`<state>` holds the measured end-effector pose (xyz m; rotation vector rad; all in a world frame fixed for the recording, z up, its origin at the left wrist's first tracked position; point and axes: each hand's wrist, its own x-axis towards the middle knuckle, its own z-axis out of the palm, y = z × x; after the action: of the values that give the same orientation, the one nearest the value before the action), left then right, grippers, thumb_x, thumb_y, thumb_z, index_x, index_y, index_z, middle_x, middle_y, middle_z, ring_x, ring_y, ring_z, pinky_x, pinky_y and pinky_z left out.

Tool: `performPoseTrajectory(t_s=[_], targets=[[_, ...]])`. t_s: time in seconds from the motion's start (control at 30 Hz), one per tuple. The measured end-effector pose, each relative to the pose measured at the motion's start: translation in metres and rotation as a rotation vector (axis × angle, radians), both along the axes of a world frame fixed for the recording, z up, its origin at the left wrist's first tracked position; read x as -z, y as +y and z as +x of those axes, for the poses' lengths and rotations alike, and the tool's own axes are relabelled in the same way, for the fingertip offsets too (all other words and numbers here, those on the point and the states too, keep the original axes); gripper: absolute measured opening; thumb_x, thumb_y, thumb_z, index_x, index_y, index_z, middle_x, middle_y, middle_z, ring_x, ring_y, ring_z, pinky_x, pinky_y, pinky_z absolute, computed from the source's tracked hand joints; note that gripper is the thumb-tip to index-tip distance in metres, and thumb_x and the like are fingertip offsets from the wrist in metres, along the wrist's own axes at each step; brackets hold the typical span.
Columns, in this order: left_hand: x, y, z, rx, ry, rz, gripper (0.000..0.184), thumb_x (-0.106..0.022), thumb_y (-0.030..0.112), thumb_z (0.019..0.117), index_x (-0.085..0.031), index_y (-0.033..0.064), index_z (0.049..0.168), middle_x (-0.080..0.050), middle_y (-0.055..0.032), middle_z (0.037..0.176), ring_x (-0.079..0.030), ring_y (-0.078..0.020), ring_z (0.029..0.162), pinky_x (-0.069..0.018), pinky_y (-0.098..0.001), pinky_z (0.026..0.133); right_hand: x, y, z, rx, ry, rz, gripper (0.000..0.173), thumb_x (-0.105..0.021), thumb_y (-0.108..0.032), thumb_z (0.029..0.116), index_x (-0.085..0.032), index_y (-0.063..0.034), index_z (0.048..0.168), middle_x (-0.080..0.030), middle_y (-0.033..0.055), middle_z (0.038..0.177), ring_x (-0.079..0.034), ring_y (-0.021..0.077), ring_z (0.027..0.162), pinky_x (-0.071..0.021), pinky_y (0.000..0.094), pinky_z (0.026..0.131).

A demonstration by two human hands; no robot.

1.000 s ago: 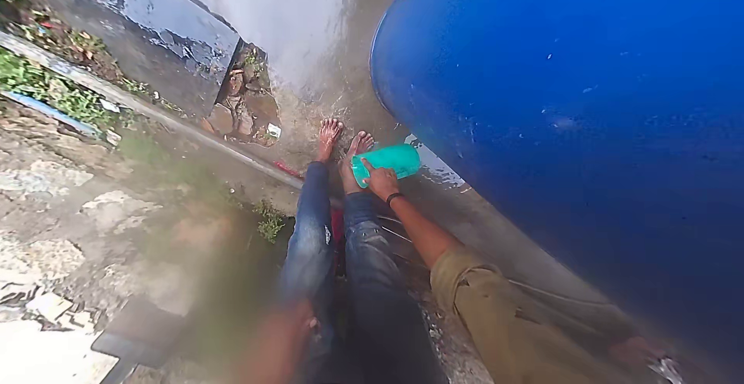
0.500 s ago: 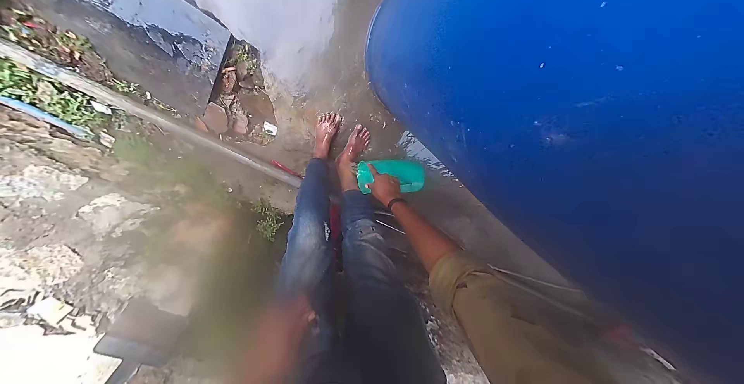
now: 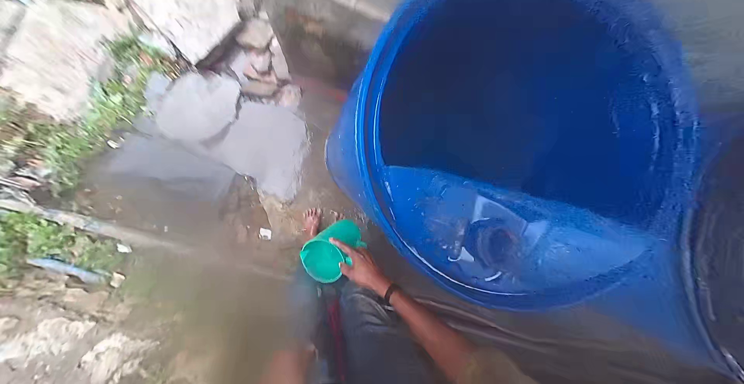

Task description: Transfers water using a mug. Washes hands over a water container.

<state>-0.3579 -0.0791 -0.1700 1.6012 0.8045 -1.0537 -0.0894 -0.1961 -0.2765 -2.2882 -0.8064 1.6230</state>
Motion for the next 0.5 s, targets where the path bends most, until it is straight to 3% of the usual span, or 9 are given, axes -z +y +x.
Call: performPoseTrajectory(t_s=[0.2,0.27,0.3,0.43,0.5], targets=[[-0.017,0.012,0.008,0.024,0.004,0.110,0.038,-0.050,0.036,0.1049,-0.068,0.0086,0.126,-0.072,-0.0179,0.113,-0.069,-0.0365,0.109,-0.0528,-0.0614,0.096,-0.128,0.044,-0.006,0.179,-0.012,0.296,0.066,-0.064,-0.025,0.0908,-0.049,-0.0434,0.152,-0.072,-0.0024,0.129,-0.072,0.0198,0.102,-0.0573,0.0526,0.090],[-0.026,0.022,0.014,-0.007,-0.009,0.136,0.038,-0.053,0.033,0.1044,-0.067,0.0076,0.129,-0.071,-0.0200,0.118,-0.068,-0.0386,0.113,-0.0512,-0.0629,0.098,-0.178,0.059,0.011,0.275,0.065,0.444,0.064,-0.062,-0.018,0.0917,-0.051,-0.0363,0.152,-0.060,-0.0099,0.147,-0.066,0.0111,0.121,-0.0571,0.0447,0.101],[-0.028,0.027,0.014,-0.005,-0.018,0.148,0.039,-0.053,0.034,0.1042,-0.066,0.0084,0.131,-0.071,-0.0199,0.120,-0.068,-0.0389,0.114,-0.0508,-0.0632,0.099,-0.202,0.064,0.019,0.340,0.115,0.533,0.064,-0.061,-0.015,0.0904,-0.053,-0.0314,0.152,-0.058,-0.0096,0.149,-0.065,0.0095,0.123,-0.0583,0.0417,0.101],[-0.036,0.045,0.019,0.019,-0.067,0.173,0.039,-0.055,0.035,0.1031,-0.067,0.0103,0.130,-0.070,-0.0185,0.123,-0.067,-0.0381,0.116,-0.0502,-0.0633,0.100,-0.316,0.071,0.047,0.491,0.213,0.831,0.061,-0.059,-0.002,0.0877,-0.057,-0.0116,0.148,-0.063,0.0027,0.144,-0.072,0.0153,0.106,-0.0643,0.0359,0.081],[-0.044,0.056,0.028,0.022,-0.056,0.210,0.037,-0.057,0.036,0.1023,-0.067,0.0112,0.129,-0.070,-0.0181,0.123,-0.066,-0.0383,0.116,-0.0505,-0.0634,0.099,-0.365,0.069,0.065,0.458,0.160,1.001,0.057,-0.059,-0.006,0.0908,-0.055,-0.0049,0.148,-0.062,0.0069,0.145,-0.069,0.0160,0.116,-0.0622,0.0340,0.092]])
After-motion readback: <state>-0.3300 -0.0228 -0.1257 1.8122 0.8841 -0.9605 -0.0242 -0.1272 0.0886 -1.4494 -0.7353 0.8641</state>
